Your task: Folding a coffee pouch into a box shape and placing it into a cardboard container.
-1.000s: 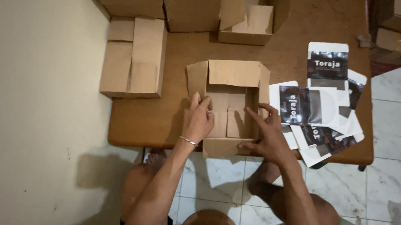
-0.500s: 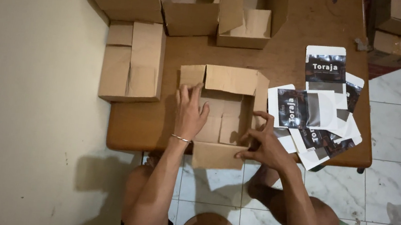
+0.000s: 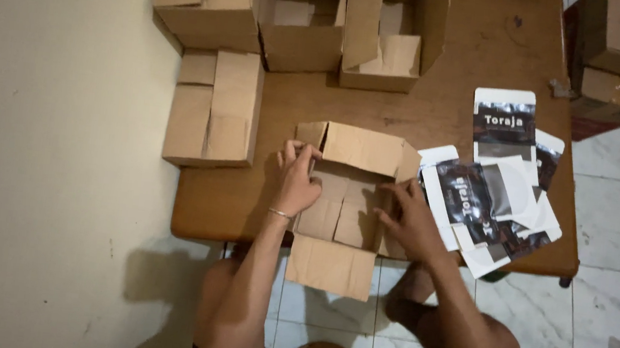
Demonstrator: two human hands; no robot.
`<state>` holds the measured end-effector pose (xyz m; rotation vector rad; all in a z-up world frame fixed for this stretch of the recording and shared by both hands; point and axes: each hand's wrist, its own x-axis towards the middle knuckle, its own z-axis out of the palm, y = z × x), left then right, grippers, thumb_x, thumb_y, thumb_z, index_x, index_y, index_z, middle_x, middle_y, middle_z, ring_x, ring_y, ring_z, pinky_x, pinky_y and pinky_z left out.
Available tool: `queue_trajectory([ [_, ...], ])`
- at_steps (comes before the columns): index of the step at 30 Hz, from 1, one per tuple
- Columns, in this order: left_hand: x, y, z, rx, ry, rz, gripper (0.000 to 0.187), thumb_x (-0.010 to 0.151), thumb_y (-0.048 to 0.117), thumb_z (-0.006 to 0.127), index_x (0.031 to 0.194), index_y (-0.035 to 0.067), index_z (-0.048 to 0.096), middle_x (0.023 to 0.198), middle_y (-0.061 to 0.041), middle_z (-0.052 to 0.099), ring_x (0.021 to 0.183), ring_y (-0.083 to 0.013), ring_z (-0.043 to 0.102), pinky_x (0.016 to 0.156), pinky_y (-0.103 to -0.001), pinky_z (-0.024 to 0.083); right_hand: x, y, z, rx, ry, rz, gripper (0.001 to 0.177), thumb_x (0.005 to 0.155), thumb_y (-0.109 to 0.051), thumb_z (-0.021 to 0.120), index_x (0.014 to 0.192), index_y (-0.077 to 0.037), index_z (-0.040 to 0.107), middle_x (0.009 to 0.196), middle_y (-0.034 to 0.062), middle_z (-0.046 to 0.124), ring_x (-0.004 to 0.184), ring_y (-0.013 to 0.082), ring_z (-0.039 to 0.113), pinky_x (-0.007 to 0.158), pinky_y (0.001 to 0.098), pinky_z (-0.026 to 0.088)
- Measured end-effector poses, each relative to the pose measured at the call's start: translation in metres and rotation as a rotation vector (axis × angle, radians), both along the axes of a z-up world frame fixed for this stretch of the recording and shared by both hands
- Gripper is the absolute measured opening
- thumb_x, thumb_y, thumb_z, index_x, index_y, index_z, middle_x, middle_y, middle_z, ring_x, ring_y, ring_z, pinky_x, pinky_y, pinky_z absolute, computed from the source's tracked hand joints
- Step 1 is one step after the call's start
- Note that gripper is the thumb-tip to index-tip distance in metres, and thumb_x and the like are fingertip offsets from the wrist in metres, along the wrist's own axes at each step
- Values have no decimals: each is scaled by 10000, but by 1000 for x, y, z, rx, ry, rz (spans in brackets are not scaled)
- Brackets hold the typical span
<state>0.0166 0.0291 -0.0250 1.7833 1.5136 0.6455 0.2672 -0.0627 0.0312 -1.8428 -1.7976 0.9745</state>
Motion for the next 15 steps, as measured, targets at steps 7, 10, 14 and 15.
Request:
queue_trajectory([
  [7,-1,-11,32,-44,112,-74,478,696,39,657,1155,139,568,1349,-96,366,1384,-367,400,1204,-642,148,-1,13,27,0,-56,-57,506,831,-225,761,1300,-132,596,1360,149,387,927,429,694,854,570,577],
  [10,-2,-20,44,-123,141,-95,728,740,67,665,1440,81,466,1529,-315,256,1501,-475,209,1225,-615,51,2,11,30,2,-86,-14,566,844,-218,741,1370,-129,553,1397,140,362,922,450,696,854,605,569],
  [14,-2,-14,26,-96,73,-147,892,724,20,635,1553,158,336,1434,-209,305,1457,-457,278,1220,-651,52,1,25,31,13,-73,-49,669,867,-198,683,1473,-116,412,1363,149,376,870,484,687,826,638,552],
  [15,-1,-15,31,-76,78,-164,913,719,9,637,1561,168,323,1399,-203,323,1436,-466,304,1221,-663,67,-1,26,33,44,-64,-65,716,891,-187,649,1540,-130,350,1319,157,403,882,500,671,810,646,543],
])
